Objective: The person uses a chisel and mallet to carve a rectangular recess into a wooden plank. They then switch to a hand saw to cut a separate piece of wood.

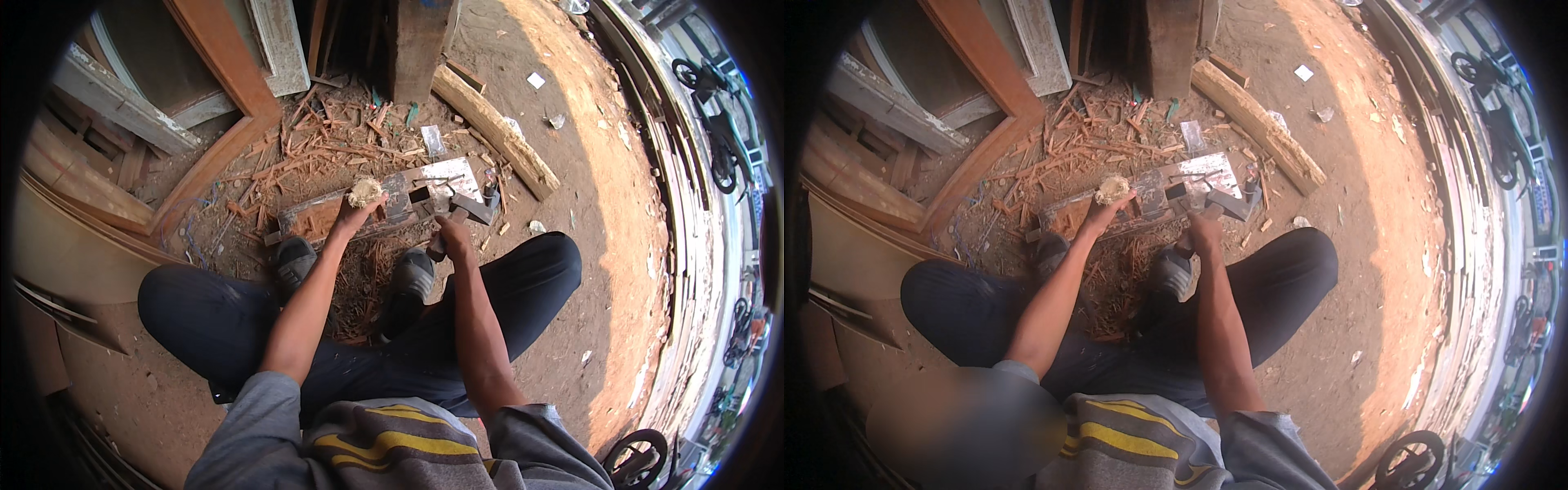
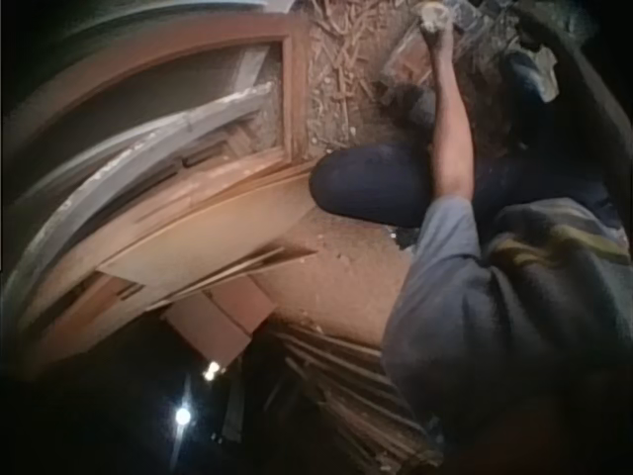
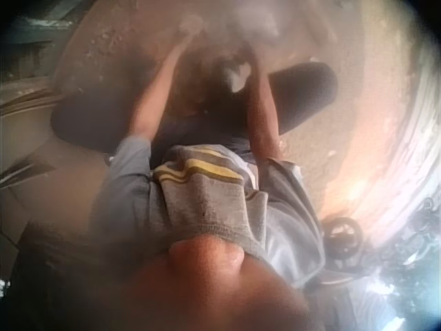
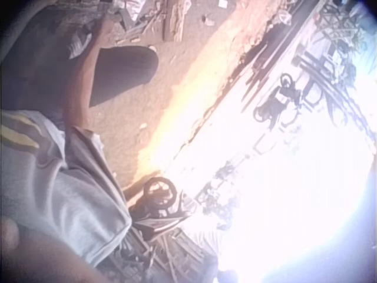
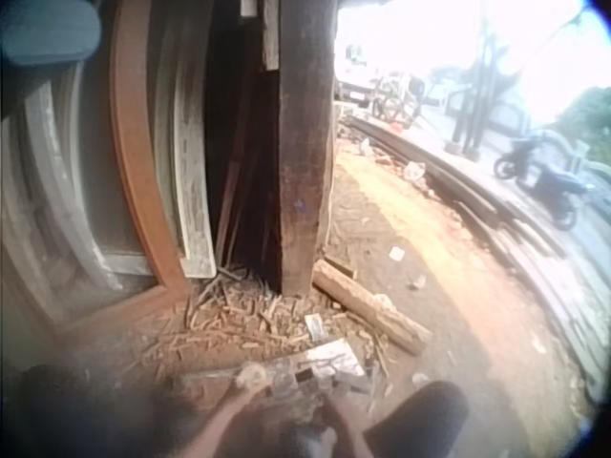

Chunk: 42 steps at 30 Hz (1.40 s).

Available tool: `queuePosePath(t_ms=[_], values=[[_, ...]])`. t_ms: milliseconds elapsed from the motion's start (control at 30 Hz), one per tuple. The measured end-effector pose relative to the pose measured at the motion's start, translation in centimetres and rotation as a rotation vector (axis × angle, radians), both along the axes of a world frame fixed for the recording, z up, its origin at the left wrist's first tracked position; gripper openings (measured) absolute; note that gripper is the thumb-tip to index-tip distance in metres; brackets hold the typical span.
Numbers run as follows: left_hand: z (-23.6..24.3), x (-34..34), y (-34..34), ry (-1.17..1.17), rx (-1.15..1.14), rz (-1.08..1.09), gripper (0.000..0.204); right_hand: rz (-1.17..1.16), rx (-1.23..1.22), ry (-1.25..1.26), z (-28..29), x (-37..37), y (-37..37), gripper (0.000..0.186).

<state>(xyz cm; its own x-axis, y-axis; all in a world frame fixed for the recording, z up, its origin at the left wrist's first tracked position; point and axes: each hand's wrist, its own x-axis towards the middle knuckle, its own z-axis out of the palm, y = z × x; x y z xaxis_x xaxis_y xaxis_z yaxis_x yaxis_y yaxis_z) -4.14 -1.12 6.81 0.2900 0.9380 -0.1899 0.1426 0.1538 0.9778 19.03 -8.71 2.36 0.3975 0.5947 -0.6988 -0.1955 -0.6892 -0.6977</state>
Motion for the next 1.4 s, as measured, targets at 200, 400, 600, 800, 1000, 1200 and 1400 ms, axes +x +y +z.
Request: queuePosePath(t_ms=[200,400,600,800,1000,1200,1400], values=[[-0.6,0.2,-0.2,0.001,-0.054,-0.037,0.036,-0.239,0.266,0.356,-1.3,0.3,-0.3,0.025],[-0.7,1.0,0.9,0.053,-0.064,-0.075,0.031,0.11,0.039,-0.534,-3.4,1.4,0.0,0.02],[-1.8,0.2,0.0,0.023,0.023,0.028,0.025,0.309,-0.032,-0.212,0.0,-0.3,0.9,0.025],[-0.4,0.2,-0.6,-0.004,0.094,0.042,0.018,-0.05,0.116,0.222,8.0,-2.5,0.8,0.023],[-3.3,0.7,-0.8,0.099,0.348,0.066,0.017,-0.012,0.639,0.148,24.6,-6.2,0.5,0.024],[-2.9,2.0,-0.6,-0.028,0.413,0.214,0.017,-0.013,0.835,-0.044,26.5,-9.6,-1.2,0.019],[-3.1,2.4,-0.7,0.032,0.417,0.172,0.019,0.593,0.122,-0.122,20.1,-10.4,-2.4,0.024]])
